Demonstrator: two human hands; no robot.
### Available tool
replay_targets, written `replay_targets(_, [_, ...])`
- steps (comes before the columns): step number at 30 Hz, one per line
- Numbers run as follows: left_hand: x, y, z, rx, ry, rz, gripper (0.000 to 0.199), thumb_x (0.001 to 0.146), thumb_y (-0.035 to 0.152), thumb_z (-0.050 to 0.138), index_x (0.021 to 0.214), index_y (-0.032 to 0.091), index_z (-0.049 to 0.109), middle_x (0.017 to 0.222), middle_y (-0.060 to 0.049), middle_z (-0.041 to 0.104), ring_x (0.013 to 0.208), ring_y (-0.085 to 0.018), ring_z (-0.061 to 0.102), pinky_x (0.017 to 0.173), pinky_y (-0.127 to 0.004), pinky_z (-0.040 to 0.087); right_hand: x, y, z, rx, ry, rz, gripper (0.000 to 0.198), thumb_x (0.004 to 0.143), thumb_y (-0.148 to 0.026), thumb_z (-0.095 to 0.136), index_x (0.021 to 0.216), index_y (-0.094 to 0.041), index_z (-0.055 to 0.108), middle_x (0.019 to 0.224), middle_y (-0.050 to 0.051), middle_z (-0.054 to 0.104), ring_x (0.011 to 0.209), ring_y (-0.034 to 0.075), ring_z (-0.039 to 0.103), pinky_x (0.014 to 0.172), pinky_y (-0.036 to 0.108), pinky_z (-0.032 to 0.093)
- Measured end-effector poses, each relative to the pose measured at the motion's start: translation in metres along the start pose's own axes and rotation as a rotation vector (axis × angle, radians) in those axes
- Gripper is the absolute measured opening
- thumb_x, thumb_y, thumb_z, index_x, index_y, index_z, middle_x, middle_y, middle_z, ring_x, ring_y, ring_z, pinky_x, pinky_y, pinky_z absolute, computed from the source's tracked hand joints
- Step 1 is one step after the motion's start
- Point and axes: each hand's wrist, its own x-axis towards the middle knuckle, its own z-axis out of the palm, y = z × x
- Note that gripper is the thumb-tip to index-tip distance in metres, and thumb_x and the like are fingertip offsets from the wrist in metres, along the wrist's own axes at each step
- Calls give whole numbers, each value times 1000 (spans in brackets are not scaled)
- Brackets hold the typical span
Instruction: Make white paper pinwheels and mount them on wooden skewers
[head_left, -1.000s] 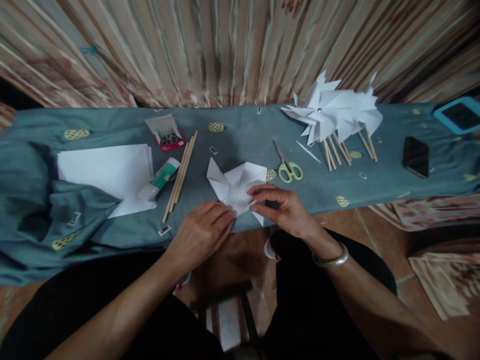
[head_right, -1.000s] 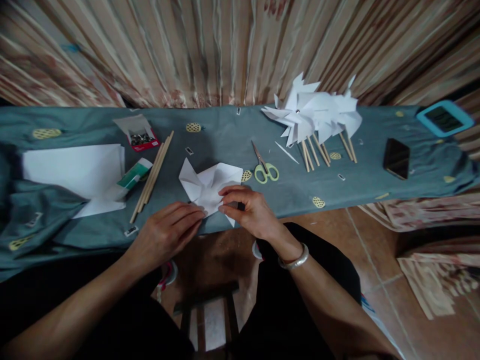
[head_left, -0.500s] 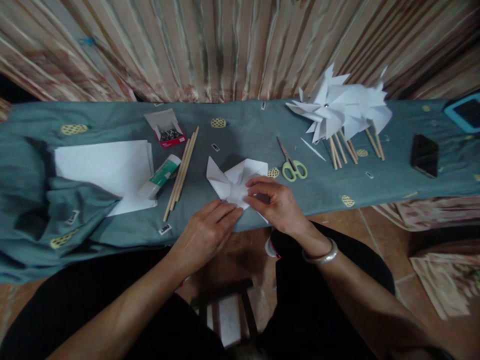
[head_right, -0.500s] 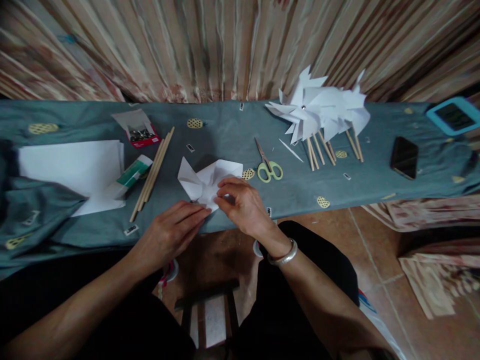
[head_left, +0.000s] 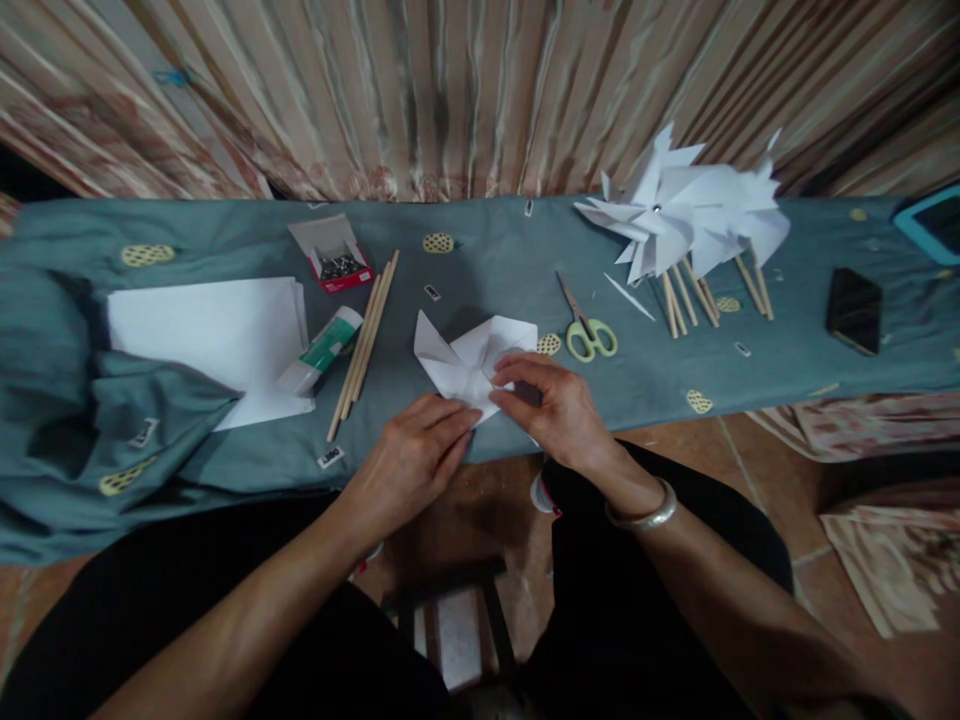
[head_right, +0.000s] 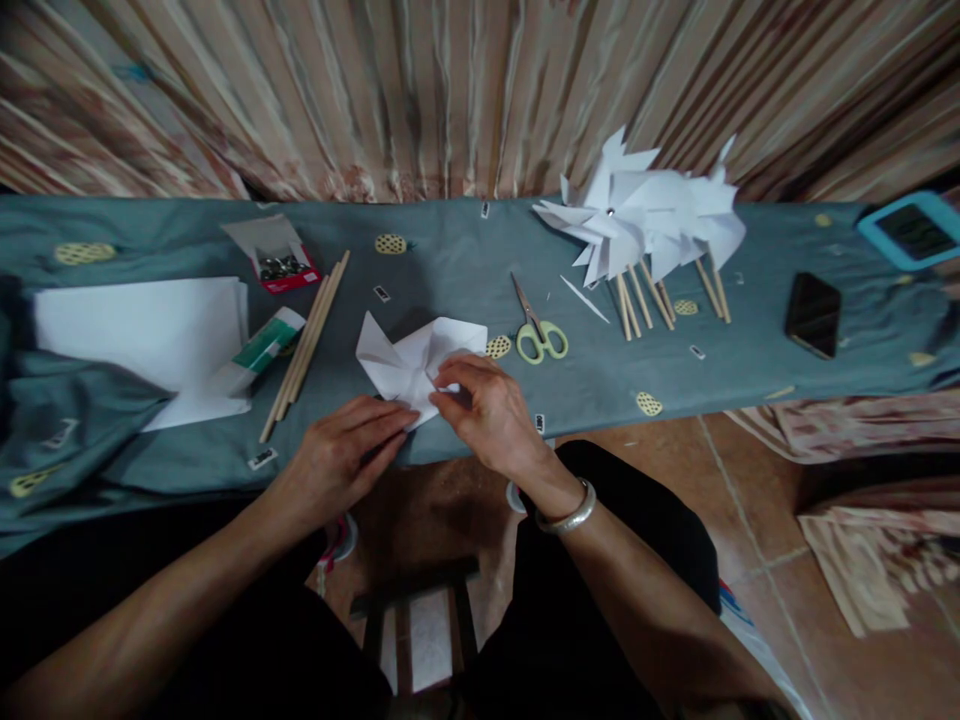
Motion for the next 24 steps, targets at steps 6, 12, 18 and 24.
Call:
replay_targets(6, [4,1,-3,-47,-29,-57,21,92,14,52,106,15,68,100,-8,72,91,-18,67,81,-32,57,-2,-2,-2,-65,-7,-38,11,85,-17,61,88,-22,70,104,6,70,99,22,65,92,39,52])
replay_targets(12, [5,2,-3,-42,-18,-63,21,91,14,53,105,14,68,99,-8,72,91,-18,67,83,-31,57,-6,-3,-2,-207,-29,-141,29,87,-10,50,104,-21,71,122,10,64,110,25,59,100,46,48])
replay_targets(18, [7,1,-5,-96,-32,-105,23,91,15,51,105,16,69,99,-7,72,92,-18,68,83,-32,57,-8,-2,2,-246,-36,-200,38,87,-8,44,112,-25,69,134,8,55,118,26,53,100,50,48])
replay_targets(24, [7,1,-5,-81,-24,-108,22,90,14,53,104,15,69,99,-8,73,91,-18,69,83,-31,57,-7,-1,4,-276,-47,-213,38,89,-9,42,113,-24,68,135,10,54,122,27,51,103,50,46])
